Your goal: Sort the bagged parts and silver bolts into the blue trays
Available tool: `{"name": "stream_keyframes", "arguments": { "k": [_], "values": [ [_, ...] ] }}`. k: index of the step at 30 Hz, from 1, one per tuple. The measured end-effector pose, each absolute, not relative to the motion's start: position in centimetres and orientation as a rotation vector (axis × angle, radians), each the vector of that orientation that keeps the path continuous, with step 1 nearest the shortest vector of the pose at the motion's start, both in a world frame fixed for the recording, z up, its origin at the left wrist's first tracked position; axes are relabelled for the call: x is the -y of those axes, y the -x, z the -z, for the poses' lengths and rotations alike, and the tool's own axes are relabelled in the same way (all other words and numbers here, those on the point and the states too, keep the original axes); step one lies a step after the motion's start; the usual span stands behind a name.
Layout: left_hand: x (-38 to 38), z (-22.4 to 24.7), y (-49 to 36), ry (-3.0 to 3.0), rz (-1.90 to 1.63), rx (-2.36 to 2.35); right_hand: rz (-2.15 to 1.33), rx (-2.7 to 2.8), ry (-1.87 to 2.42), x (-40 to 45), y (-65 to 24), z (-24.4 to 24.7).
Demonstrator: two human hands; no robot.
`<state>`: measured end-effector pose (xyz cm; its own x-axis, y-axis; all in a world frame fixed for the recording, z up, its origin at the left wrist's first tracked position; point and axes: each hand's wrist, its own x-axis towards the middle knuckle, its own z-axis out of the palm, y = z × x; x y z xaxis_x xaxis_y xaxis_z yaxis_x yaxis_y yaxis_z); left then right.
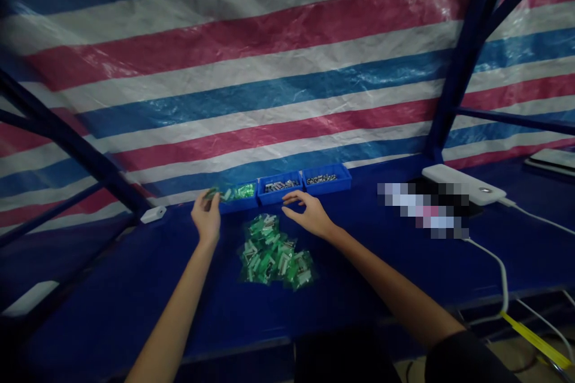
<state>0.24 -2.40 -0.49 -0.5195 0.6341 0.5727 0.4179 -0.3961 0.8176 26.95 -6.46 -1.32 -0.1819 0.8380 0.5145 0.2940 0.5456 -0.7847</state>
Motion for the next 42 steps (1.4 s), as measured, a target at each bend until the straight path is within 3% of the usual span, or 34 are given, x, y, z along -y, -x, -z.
{"name": "stream_keyframes", "arguments": {
  "k": [4, 8, 13, 18, 26, 32, 36, 39, 42],
  "values": [
    [1.9, 0.1, 1.9, -1.560, -1.960, -2.081, -0.482, 1.857, 0.920, 6.8, -27.2, 0.9],
    [0.8, -0.7, 2.7, -1.842, -1.485, -2.516, -0.384, 1.943, 0.904, 6.9, -27.5, 0.6],
    [-2.6, -1.2, 4.1, -2.204, -0.749, -2.454, -0.386, 1.997, 0.928, 6.7, -27.6, 0.7],
    [-5.0, -2.1, 5.7, -2.284, -0.416, -2.331, -0.420, 2.055, 0.944, 6.5, -27.8, 0.9],
    [-5.3, -2.9, 6.4, -2.353, -0.313, -2.263, -0.840, 2.294, 1.009, 6.9, -27.9, 0.8],
    [-2.3, -2.9, 1.5, -2.173, -1.131, -2.304, -0.852, 2.477, 1.134, 7.1, -27.9, 1.2],
    [1.8, -2.6, -4.9, -2.194, -1.513, -1.782, -0.874, 2.423, 1.153, 6.6, -28.1, 1.6],
    [4.7, -1.7, -9.0, -2.418, -1.275, -1.366, -0.880, 2.402, 1.154, 6.3, -28.1, 1.8],
    [6.4, -0.2, -10.8, -2.537, -0.874, -1.276, -0.863, 2.391, 1.163, 6.1, -28.2, 1.8]
  ]
}}
